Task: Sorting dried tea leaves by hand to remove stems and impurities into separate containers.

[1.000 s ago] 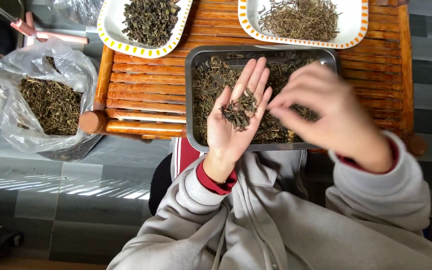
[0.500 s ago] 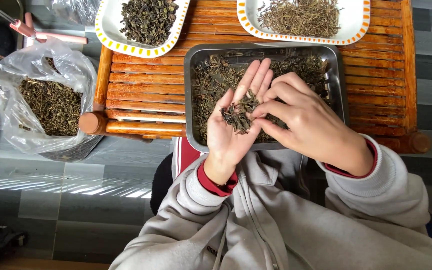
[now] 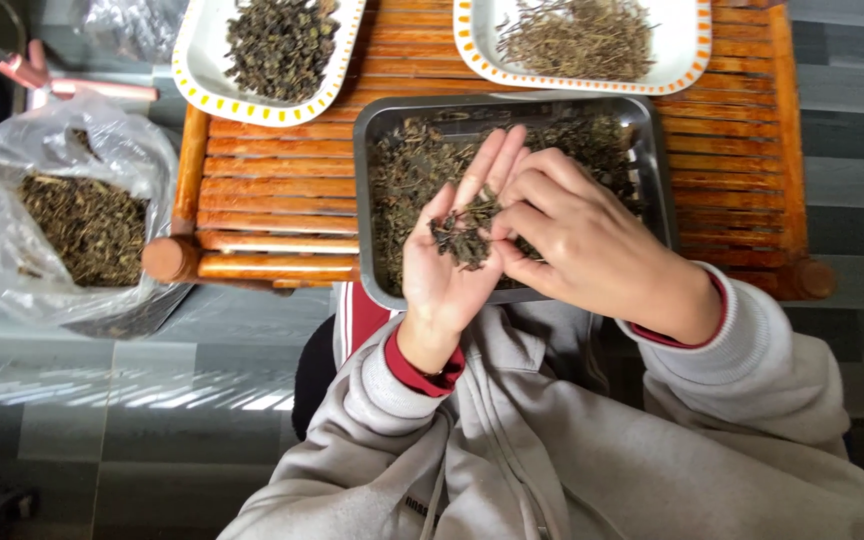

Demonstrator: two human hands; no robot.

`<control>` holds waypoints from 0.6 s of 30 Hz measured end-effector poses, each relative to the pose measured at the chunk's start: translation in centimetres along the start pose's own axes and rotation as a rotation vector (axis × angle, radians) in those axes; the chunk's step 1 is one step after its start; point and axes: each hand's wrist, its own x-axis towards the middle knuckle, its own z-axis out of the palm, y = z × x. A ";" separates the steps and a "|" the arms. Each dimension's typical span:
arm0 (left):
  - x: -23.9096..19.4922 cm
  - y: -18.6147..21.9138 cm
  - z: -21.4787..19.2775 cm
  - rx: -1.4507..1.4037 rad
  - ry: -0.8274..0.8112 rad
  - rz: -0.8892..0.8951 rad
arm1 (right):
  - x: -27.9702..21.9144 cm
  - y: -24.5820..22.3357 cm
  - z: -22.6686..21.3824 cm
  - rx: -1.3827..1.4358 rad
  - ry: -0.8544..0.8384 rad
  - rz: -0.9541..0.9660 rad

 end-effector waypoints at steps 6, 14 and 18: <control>0.0 0.4 -0.4 0.049 -0.038 0.018 | 0.0 -0.2 1.0 -0.159 0.044 -0.051; 0.1 0.9 -2.3 0.047 -0.065 0.055 | -0.4 -1.3 1.2 -0.271 0.069 -0.050; 0.3 1.6 -2.3 0.104 -0.010 0.043 | -0.8 1.2 1.5 -0.227 0.141 -0.090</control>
